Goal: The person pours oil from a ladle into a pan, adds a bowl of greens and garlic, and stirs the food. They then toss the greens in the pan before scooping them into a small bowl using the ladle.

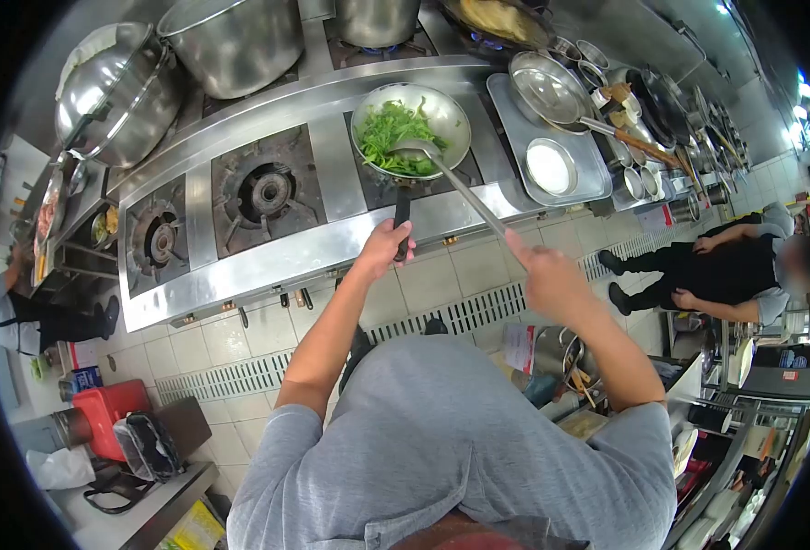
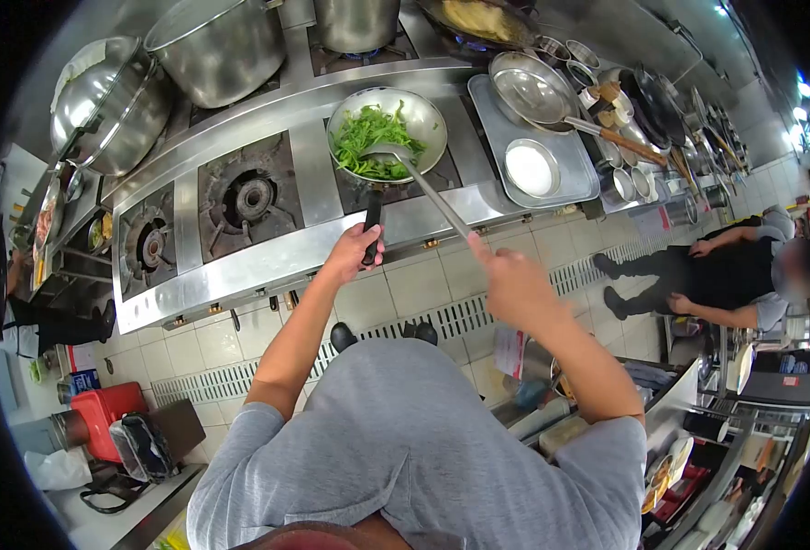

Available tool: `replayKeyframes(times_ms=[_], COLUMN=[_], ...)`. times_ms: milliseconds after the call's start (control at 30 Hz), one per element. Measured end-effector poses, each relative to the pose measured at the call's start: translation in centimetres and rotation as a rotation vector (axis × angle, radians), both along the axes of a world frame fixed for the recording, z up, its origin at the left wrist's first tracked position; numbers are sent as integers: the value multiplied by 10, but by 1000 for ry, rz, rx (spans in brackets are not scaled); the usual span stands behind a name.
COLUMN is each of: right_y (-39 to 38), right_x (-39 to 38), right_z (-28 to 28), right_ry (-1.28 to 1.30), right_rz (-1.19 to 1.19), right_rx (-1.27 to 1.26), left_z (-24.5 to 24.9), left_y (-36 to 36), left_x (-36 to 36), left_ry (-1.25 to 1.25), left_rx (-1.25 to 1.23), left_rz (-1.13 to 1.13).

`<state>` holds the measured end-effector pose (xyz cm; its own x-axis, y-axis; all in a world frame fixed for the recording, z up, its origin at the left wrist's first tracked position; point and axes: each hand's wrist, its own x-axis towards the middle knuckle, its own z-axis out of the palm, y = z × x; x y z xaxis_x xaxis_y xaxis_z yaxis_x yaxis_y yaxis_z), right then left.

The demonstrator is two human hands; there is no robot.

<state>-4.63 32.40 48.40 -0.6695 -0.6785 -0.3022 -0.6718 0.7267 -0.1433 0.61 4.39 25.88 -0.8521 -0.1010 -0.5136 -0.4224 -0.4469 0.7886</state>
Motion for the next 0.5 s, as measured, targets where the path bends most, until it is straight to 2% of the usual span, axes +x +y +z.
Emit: replayKeyframes(times_ms=[133,300,400,500], right_y=[-13,-7,-15,-47], right_x=[-12,-35,-63,-102], right_z=[-48,-31,-42,-65], right_ry=[6,-68,105,157], right_rz=[-83,-109,-42,-66], right_rx=[-85,-255,-350,-263], left_z=[-3,-4,-5,-3], left_y=[2,-1,1,1], left_x=[1,-1,2,1], left_ry=[27,41,37,31], left_rx=[22,-12,0,-8], left_rz=[-10,-16,-3,-2])
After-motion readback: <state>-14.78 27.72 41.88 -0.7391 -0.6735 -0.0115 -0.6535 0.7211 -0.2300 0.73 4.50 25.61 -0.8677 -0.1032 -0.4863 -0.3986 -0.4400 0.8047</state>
